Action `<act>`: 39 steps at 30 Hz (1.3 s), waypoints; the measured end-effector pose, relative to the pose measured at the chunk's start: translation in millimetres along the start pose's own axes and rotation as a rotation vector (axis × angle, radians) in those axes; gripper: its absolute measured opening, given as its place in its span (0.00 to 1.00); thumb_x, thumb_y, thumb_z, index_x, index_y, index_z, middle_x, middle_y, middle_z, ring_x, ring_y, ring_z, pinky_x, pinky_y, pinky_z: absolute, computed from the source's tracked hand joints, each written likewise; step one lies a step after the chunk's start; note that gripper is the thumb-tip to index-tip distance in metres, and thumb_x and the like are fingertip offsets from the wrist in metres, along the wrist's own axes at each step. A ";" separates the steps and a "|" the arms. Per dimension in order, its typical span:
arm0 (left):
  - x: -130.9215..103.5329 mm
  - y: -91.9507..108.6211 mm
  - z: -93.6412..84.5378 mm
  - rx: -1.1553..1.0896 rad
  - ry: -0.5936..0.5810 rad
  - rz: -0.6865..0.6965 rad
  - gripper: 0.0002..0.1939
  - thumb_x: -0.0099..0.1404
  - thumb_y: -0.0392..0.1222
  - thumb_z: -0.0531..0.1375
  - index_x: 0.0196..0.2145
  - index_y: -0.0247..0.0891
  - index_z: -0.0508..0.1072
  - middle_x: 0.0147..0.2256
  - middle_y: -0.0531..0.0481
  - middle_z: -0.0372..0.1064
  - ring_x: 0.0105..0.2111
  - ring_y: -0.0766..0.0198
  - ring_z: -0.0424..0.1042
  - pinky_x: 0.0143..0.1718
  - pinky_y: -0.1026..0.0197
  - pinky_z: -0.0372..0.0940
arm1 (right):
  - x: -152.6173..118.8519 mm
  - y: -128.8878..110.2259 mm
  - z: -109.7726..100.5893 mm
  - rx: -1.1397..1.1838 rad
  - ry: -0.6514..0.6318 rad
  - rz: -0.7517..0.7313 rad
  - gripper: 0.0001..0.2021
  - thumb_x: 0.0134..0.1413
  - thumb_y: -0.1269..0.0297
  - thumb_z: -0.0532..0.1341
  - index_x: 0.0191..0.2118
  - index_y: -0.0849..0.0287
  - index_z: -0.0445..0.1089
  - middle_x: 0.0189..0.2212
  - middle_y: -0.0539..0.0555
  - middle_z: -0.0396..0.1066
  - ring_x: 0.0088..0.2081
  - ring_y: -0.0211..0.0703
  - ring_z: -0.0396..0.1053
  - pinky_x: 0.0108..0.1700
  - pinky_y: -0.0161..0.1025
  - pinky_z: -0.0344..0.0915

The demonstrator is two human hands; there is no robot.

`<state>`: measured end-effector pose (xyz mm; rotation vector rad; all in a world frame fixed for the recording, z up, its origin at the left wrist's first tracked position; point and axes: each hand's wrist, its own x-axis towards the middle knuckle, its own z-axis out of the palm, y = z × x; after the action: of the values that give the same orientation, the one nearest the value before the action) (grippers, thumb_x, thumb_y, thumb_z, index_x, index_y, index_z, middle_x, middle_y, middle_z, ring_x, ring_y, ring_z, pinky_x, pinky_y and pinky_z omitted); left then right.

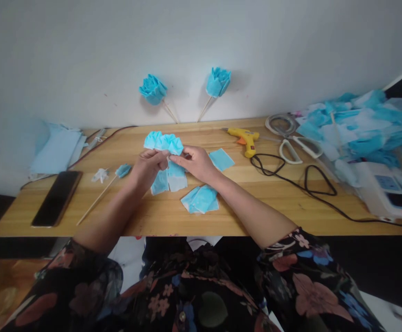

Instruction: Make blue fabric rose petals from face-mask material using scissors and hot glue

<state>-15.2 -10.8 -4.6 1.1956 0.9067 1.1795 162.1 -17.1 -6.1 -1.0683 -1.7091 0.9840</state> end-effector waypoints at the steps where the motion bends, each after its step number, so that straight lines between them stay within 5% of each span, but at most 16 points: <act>1: -0.1 -0.1 0.2 0.004 0.004 0.003 0.21 0.56 0.48 0.69 0.16 0.37 0.67 0.17 0.55 0.60 0.21 0.72 0.58 0.29 0.63 0.56 | -0.2 -0.4 0.0 -0.018 0.017 -0.005 0.17 0.55 0.49 0.64 0.29 0.59 0.71 0.24 0.49 0.68 0.29 0.37 0.62 0.33 0.37 0.58; 6: 2.3 4.0 -1.8 0.017 0.062 0.013 0.21 0.56 0.48 0.68 0.15 0.37 0.65 0.15 0.56 0.58 0.20 0.72 0.56 0.26 0.63 0.53 | 3.0 -8.0 -6.4 -0.104 -0.020 -0.077 0.13 0.56 0.56 0.63 0.27 0.59 0.71 0.24 0.48 0.70 0.28 0.36 0.63 0.34 0.36 0.58; 11: 5.7 3.8 -4.6 0.040 0.090 0.032 0.20 0.54 0.48 0.68 0.15 0.37 0.64 0.14 0.57 0.56 0.18 0.73 0.54 0.25 0.64 0.52 | -13.7 -42.2 -28.2 -0.170 -0.036 -0.116 0.12 0.61 0.58 0.61 0.29 0.59 0.73 0.27 0.49 0.74 0.29 0.36 0.66 0.33 0.36 0.58; 15: 0.7 4.3 0.8 0.156 0.083 0.052 0.19 0.55 0.49 0.67 0.17 0.37 0.65 0.16 0.57 0.58 0.20 0.72 0.56 0.26 0.64 0.55 | -59.9 -74.6 -52.4 -0.244 -0.374 -0.188 0.23 0.70 0.55 0.54 0.26 0.59 0.74 0.22 0.49 0.72 0.26 0.34 0.68 0.33 0.35 0.61; 17: -3.6 5.2 4.7 0.217 0.073 0.045 0.18 0.55 0.51 0.66 0.19 0.37 0.67 0.18 0.56 0.60 0.21 0.72 0.57 0.26 0.64 0.54 | -80.3 -79.3 -63.4 -0.247 -0.521 -0.192 0.21 0.70 0.52 0.53 0.33 0.57 0.78 0.29 0.51 0.77 0.32 0.37 0.73 0.38 0.36 0.66; 19: -7.6 5.4 7.8 0.268 0.056 0.045 0.18 0.56 0.52 0.66 0.21 0.37 0.67 0.19 0.56 0.59 0.21 0.71 0.56 0.25 0.64 0.52 | -90.0 -73.1 -72.5 -0.280 -0.447 -0.149 0.20 0.69 0.49 0.54 0.49 0.53 0.78 0.44 0.55 0.80 0.46 0.45 0.75 0.49 0.42 0.68; 21: -10.4 4.7 9.6 0.321 0.036 0.073 0.19 0.57 0.53 0.64 0.20 0.37 0.64 0.20 0.56 0.58 0.22 0.71 0.55 0.25 0.63 0.50 | -87.3 -58.7 -78.2 -0.252 -0.236 -0.080 0.24 0.68 0.45 0.53 0.59 0.50 0.73 0.54 0.57 0.76 0.55 0.50 0.73 0.57 0.49 0.67; 25: -12.3 3.3 9.7 0.481 -0.011 0.180 0.20 0.60 0.52 0.61 0.19 0.38 0.61 0.20 0.55 0.55 0.23 0.70 0.53 0.25 0.63 0.49 | -58.0 -27.6 -74.1 -0.072 0.089 0.024 0.27 0.62 0.41 0.58 0.62 0.47 0.70 0.61 0.55 0.71 0.61 0.54 0.68 0.58 0.53 0.70; 29: -11.7 1.7 8.1 0.618 -0.029 0.256 0.21 0.61 0.51 0.60 0.18 0.38 0.60 0.19 0.55 0.55 0.23 0.69 0.55 0.26 0.62 0.50 | -25.7 -14.8 -57.2 0.026 0.056 0.038 0.30 0.55 0.45 0.67 0.61 0.49 0.71 0.60 0.56 0.73 0.61 0.54 0.69 0.59 0.52 0.69; 33: -10.3 -1.5 6.6 0.637 -0.044 0.280 0.21 0.62 0.52 0.59 0.19 0.38 0.60 0.19 0.55 0.56 0.22 0.69 0.55 0.25 0.63 0.51 | -2.7 -12.3 -45.4 0.081 -0.047 0.081 0.24 0.51 0.51 0.69 0.53 0.55 0.77 0.49 0.56 0.79 0.49 0.50 0.76 0.52 0.47 0.71; 39: -8.9 7.2 4.2 0.533 -0.095 0.197 0.16 0.62 0.53 0.61 0.32 0.36 0.76 0.26 0.53 0.69 0.25 0.68 0.62 0.27 0.64 0.56 | 9.3 -2.0 -37.2 0.147 0.006 0.151 0.15 0.48 0.51 0.69 0.36 0.57 0.79 0.30 0.50 0.78 0.30 0.39 0.71 0.36 0.38 0.68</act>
<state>-14.3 -20.5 2.6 1.7881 1.0867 1.0525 194.1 -2.7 9.6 -1.1137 -1.5428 1.1814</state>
